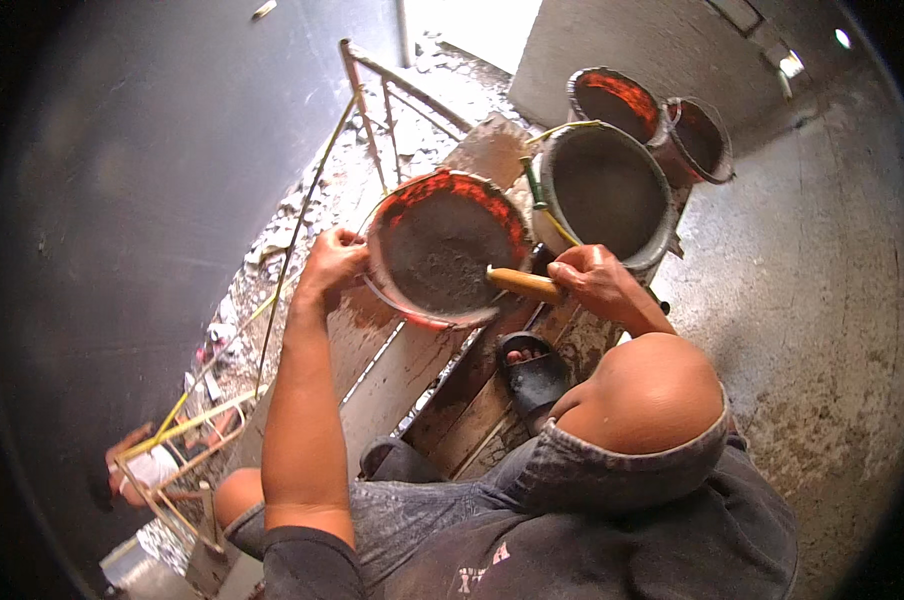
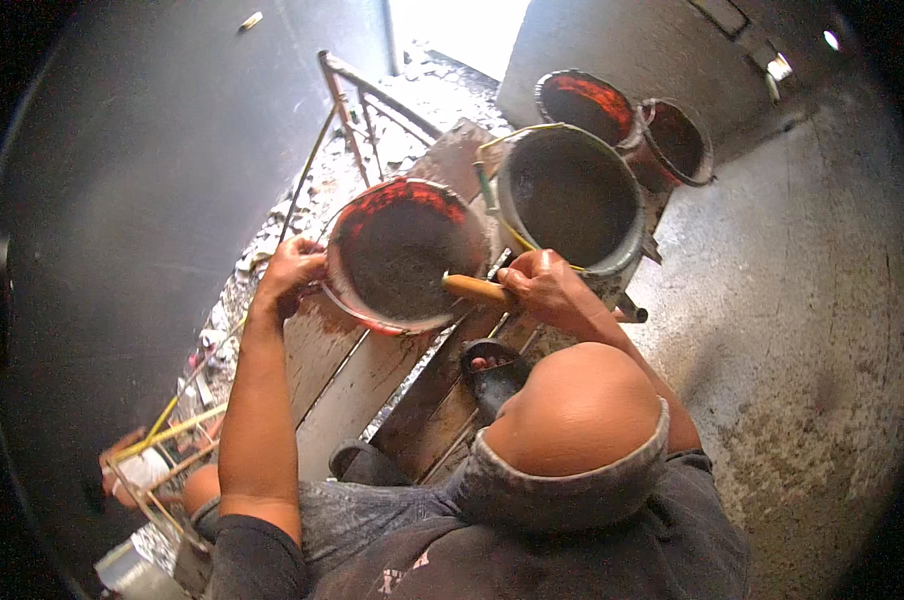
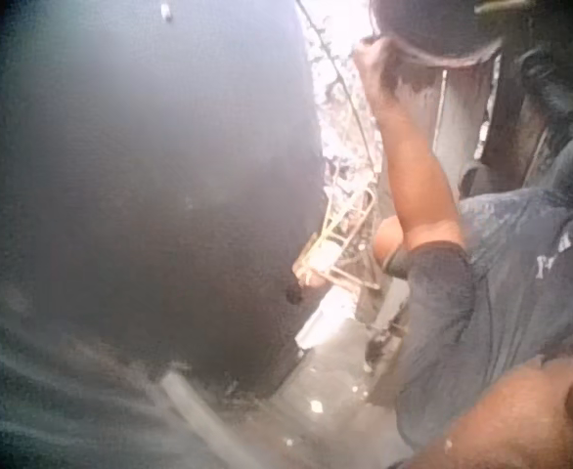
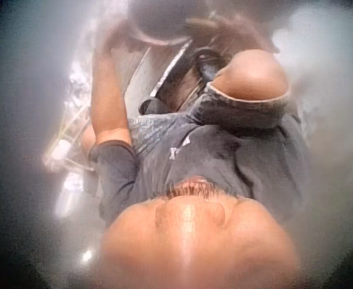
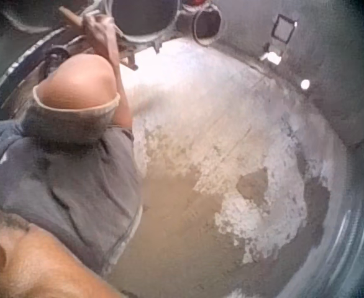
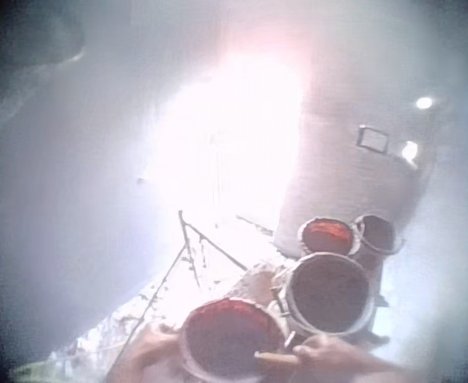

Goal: The person mixes cement in a bucket using a trowel, then scoops the mixture and applies it to a concrete wall. The worker repeatedly scoops and throws the cement onto the wall surface to cover it.

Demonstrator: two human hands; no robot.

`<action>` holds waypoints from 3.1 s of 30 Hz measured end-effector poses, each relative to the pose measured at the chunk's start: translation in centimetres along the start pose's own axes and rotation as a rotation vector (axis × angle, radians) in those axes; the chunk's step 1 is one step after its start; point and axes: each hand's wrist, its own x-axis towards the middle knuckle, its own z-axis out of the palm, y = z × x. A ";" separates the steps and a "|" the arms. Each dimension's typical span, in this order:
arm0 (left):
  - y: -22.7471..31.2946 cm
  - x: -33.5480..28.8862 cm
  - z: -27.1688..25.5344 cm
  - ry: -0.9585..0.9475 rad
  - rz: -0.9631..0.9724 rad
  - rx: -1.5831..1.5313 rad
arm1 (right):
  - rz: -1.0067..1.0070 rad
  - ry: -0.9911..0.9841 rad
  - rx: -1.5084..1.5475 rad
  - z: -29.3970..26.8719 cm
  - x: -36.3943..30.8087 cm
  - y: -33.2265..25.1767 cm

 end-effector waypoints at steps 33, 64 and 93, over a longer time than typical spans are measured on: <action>-2.5 -4.5 2.8 -0.091 -0.255 -0.252 | -0.136 -0.027 0.585 2.0 2.6 2.5; 30.5 -38.2 0.3 0.202 -0.233 -0.356 | -0.256 -0.111 0.633 -21.9 -16.0 -23.4; 59.2 -46.2 10.0 -0.127 -0.095 -0.405 | 0.019 -0.043 -0.659 -48.9 -40.9 -39.2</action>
